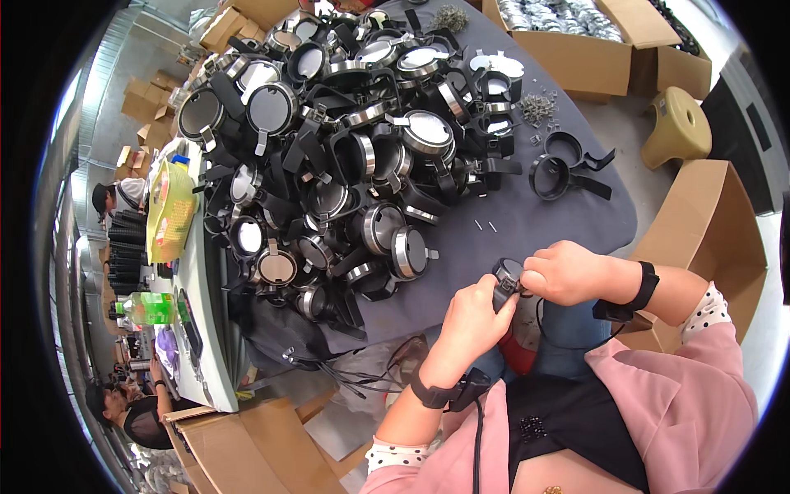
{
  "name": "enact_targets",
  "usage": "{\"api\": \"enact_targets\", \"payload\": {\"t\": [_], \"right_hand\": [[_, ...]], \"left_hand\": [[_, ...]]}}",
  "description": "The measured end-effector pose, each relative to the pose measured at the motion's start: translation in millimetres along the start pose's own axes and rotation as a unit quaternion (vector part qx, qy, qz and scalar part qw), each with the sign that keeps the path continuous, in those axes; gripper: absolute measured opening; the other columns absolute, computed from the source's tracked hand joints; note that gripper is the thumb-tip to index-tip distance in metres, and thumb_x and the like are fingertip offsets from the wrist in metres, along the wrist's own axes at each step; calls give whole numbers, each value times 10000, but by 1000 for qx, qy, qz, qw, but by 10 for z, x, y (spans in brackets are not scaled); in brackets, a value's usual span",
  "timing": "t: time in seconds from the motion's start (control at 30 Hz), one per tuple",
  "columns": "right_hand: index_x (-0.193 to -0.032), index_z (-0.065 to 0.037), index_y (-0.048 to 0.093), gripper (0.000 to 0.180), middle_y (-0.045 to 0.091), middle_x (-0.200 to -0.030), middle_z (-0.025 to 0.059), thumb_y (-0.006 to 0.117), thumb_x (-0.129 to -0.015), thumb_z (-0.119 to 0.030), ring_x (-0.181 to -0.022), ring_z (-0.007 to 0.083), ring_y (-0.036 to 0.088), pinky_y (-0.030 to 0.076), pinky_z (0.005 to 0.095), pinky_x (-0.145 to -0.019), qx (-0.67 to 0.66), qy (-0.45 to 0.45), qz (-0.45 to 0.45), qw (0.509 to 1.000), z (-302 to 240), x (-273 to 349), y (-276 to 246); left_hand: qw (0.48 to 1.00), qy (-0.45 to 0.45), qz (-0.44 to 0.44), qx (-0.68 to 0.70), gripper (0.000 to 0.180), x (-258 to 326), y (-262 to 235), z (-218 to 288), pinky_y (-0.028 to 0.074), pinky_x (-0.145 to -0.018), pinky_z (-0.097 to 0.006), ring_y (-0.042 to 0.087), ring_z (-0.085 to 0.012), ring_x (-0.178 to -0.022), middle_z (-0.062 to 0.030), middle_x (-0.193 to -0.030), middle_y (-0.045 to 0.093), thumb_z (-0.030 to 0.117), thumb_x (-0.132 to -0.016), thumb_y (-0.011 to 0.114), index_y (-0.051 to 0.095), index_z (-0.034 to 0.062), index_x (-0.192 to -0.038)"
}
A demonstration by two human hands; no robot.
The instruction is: The recorder is attaching small metal clips to circular headphone components at a factory assembly table.
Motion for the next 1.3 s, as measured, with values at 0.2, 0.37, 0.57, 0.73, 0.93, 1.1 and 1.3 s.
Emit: {"api": "enact_targets", "payload": {"t": [0.2, 0.37, 0.57, 0.73, 0.93, 1.1, 1.3], "right_hand": [[-711, -80, 451, 237, 473, -588, 37, 639, -773, -210, -536, 229, 543, 436, 356, -431, 39, -48, 13, 998, 117, -33, 44], [-695, -82, 435, 255, 464, -580, 35, 642, -752, -220, -499, 224, 519, 412, 349, -401, 8, -63, 34, 997, 187, -45, 106], [-672, -85, 410, 277, 440, -555, 32, 642, -740, -220, -458, 226, 498, 386, 350, -370, 13, -50, 20, 998, 205, -78, 90], [-674, -82, 403, 274, 436, -547, 34, 637, -736, -211, -447, 225, 495, 381, 352, -364, 1, -23, 7, 1000, 134, -72, 79], [-670, -87, 390, 284, 429, -543, 33, 656, -694, -184, -436, 219, 482, 360, 348, -353, -4, 12, 11, 1000, 135, -76, 120], [-648, -98, 377, 314, 418, -537, 20, 681, -654, -174, -423, 211, 466, 342, 343, -346, -23, 13, 4, 1000, 184, -157, 113], [-658, -99, 382, 312, 439, -541, 24, 684, -650, -176, -429, 222, 485, 355, 353, -353, -20, 0, 27, 999, 205, -184, 48]], "left_hand": [[1000, -5, -23, 15, 257, -14, -1, -26, 486, -565, -413, 632, -389, -653, -220, -678, 610, 166, -803, 695, 552, -47, -798], [999, -9, -27, 23, 247, -24, -9, -28, 485, -558, -424, 627, -405, -654, -223, -675, 607, 152, -803, 694, 549, -47, -787], [999, -8, -38, 27, 247, -63, -22, -35, 488, -558, -437, 620, -415, -650, -231, -673, 604, 145, -808, 691, 540, -50, -787], [999, 0, -45, 19, 253, -21, 21, -41, 489, -550, -442, 615, -420, -636, -235, -656, 595, 143, -809, 691, 530, -51, -787], [999, 8, -46, 6, 259, -55, 24, -30, 491, -525, -444, 611, -412, -595, -231, -633, 587, 143, -812, 688, 524, -55, -780], [999, 9, -51, -9, 272, -65, 2, -58, 494, -511, -438, 609, -398, -567, -225, -619, 582, 151, -818, 689, 522, -60, -779], [999, 27, -28, -29, 274, -91, -24, 39, 493, -501, -434, 608, -393, -550, -218, -607, 579, 163, -827, 684, 523, -52, -777]]}}
Point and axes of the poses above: each hand's wrist, its own x-axis away from the middle knuckle, its own y-axis out of the palm, z = x × y, the point moved 1 cm from there along -x, towards the middle knuckle
